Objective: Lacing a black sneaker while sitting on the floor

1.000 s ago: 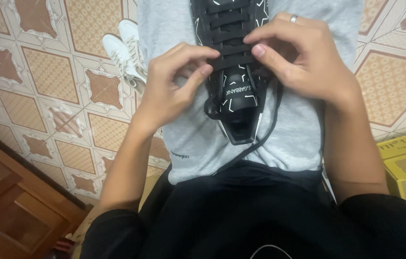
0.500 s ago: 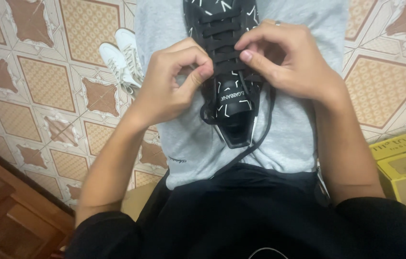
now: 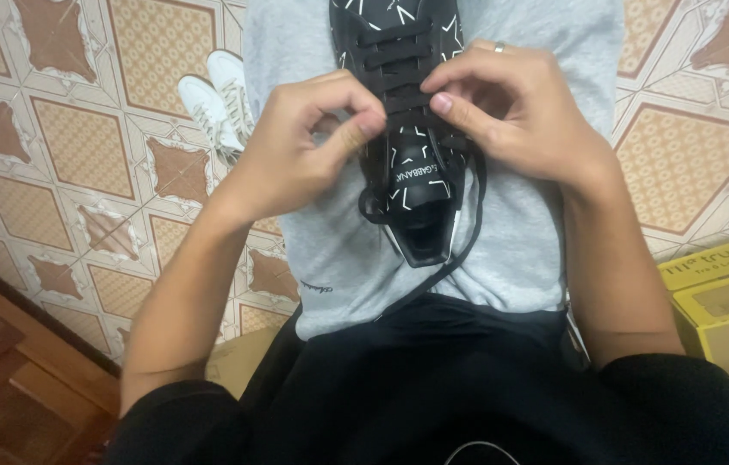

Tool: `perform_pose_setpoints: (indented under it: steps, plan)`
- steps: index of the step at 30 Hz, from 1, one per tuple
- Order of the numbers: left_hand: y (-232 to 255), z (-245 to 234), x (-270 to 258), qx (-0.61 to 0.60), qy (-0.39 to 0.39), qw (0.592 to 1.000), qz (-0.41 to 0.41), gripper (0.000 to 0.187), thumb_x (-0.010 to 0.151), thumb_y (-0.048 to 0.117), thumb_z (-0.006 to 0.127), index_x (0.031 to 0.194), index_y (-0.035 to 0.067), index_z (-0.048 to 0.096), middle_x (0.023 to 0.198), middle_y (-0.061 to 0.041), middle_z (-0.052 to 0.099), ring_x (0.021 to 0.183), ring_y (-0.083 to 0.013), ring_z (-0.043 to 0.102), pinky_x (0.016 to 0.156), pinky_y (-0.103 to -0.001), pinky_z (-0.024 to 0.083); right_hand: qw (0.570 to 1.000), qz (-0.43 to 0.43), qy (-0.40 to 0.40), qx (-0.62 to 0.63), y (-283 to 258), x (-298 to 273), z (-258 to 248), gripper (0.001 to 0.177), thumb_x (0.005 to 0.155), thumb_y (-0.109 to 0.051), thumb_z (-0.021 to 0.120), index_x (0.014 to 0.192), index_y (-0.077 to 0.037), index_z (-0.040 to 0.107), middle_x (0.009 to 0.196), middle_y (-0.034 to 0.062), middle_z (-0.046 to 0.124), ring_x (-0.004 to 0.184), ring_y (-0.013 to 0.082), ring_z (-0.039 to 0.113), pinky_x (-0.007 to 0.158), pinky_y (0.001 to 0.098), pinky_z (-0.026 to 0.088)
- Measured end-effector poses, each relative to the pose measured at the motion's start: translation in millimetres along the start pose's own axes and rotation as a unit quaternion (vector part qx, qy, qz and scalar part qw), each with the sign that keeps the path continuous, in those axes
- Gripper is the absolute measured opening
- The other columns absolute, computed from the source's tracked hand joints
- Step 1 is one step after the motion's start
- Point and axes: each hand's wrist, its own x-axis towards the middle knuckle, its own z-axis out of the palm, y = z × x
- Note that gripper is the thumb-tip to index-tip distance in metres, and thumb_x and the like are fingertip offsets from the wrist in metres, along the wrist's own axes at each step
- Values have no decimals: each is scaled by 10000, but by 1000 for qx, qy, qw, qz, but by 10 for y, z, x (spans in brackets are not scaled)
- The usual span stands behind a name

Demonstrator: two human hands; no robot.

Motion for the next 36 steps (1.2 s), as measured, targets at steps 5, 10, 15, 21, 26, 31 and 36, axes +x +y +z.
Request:
perform_pose_setpoints:
  steps: [5, 10, 15, 21, 26, 31, 36]
  plan:
    - [-282, 68, -91, -96, 40, 994, -44, 165, 1101, 122, 534, 1104, 21, 664, 990, -96, 677, 828, -143, 665, 749, -232, 610, 998, -31, 30, -35, 86, -7, 21, 40, 1095, -37, 751, 1122, -16, 772, 928, 97, 663, 781, 173, 585, 751, 289, 437]
    - [-318, 212, -135, 11, 144, 989, 22, 143, 1010, 24, 732, 1152, 24, 724, 1010, -116, 671, 875, -152, 689, 787, -207, 627, 998, -44, 27, -27, 43, 27, 11, 111, 1069, -2, 784, 1180, 11, 785, 1019, 138, 698, 924, 208, 639, 814, 291, 495]
    - [-363, 235, -125, 34, 160, 985, 58, 167, 1004, 2, 752, 1169, 19, 732, 1019, -135, 685, 843, -177, 714, 761, -228, 631, 997, -41, -27, -56, -90, 199, -19, 144, 1053, -95, 792, 1185, -38, 796, 826, 59, 626, 744, 162, 552, 708, 297, 422]
    - [-400, 245, -94, 54, 169, 981, 76, 175, 994, 14, 777, 1164, 43, 749, 1005, -117, 708, 858, -175, 687, 741, -239, 582, 982, -38, -84, -167, -187, 387, -38, 120, 1002, -213, 822, 973, -112, 764, 777, 22, 573, 703, 207, 564, 695, 377, 421]
    - [-420, 187, -43, 35, 153, 984, 83, 151, 1011, 43, 763, 1161, 49, 748, 979, -115, 672, 861, -188, 658, 750, -258, 550, 988, -21, -70, -136, -142, 394, 69, 116, 984, -158, 808, 926, -130, 711, 785, 2, 570, 789, 203, 549, 766, 372, 435]
    - [-320, 80, 41, 36, 86, 991, 93, 90, 1013, 8, 761, 1098, 18, 733, 979, -113, 613, 826, -178, 608, 722, -252, 515, 998, -18, -58, -23, -79, 361, 98, 111, 1039, -105, 736, 943, -112, 680, 809, -4, 476, 850, 177, 435, 803, 322, 375]
    - [-133, -24, 118, 41, 23, 999, 26, 40, 1034, 28, 683, 1022, 61, 663, 961, -50, 544, 842, -138, 568, 735, -245, 487, 998, -28, -50, 1, -17, 366, 116, 111, 1061, -150, 746, 972, -114, 690, 816, -11, 473, 853, 173, 430, 816, 322, 379]
